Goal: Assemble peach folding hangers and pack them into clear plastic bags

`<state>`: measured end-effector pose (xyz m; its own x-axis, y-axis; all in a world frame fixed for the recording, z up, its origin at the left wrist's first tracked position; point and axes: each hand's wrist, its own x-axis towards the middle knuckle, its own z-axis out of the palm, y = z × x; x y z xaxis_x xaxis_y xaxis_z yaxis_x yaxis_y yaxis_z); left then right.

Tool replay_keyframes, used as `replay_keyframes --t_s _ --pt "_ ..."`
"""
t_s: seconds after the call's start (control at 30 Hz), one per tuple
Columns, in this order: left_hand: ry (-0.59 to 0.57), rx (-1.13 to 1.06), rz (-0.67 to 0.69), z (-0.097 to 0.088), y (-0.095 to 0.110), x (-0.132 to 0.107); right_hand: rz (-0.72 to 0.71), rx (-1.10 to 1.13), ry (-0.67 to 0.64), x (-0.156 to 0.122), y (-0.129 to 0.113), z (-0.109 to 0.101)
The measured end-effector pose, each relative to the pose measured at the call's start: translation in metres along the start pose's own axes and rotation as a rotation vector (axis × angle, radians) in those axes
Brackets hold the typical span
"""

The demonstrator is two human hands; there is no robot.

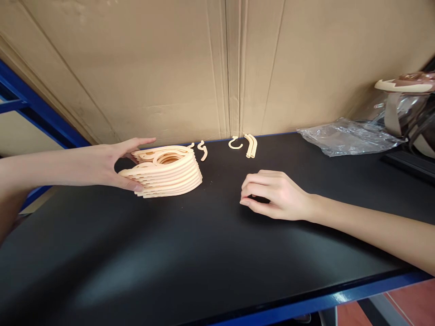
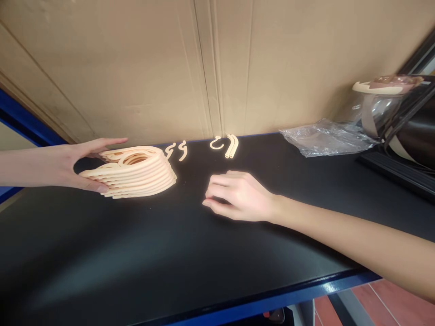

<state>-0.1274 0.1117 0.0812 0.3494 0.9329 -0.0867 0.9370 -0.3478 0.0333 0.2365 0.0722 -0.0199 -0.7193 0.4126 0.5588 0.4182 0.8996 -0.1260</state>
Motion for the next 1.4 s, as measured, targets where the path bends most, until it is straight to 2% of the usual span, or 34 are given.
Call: replay_keyframes --t_s 0.1,0.23,0.33,0.43,0.53,0.67,0.8,0.93,1.17,1.4 --pt "0.010 -0.017 0.006 0.002 -0.004 0.000 0.000 -0.001 -0.001 0.000 0.000 0.000" --pt "-0.001 -0.143 0.022 0.004 -0.029 0.000 -0.002 0.002 0.003 0.000 -0.001 -0.001" --pt "-0.050 -0.172 -0.059 0.005 -0.053 -0.003 -0.002 -0.005 -0.004 0.000 -0.002 -0.001" --pt "-0.090 -0.125 -0.097 0.016 -0.063 -0.007 -0.005 -0.006 0.006 0.000 -0.001 -0.002" --pt "-0.030 -0.219 -0.076 0.037 -0.051 -0.014 -0.006 -0.010 0.008 0.000 -0.001 -0.002" --pt "0.171 -0.432 -0.100 0.058 -0.021 -0.020 0.009 -0.022 -0.006 0.001 0.001 0.000" --pt "0.137 -0.516 -0.015 0.059 -0.003 -0.020 0.026 -0.029 -0.004 0.001 0.002 0.002" --pt "0.127 -0.555 0.002 0.056 0.001 -0.019 0.030 -0.032 -0.009 0.000 0.003 0.003" --pt "0.193 -0.610 0.009 0.063 -0.003 -0.018 0.024 -0.031 -0.007 0.001 0.002 0.003" --pt "0.190 -0.592 -0.009 0.063 -0.003 -0.018 0.018 -0.038 -0.019 0.001 0.002 0.002"
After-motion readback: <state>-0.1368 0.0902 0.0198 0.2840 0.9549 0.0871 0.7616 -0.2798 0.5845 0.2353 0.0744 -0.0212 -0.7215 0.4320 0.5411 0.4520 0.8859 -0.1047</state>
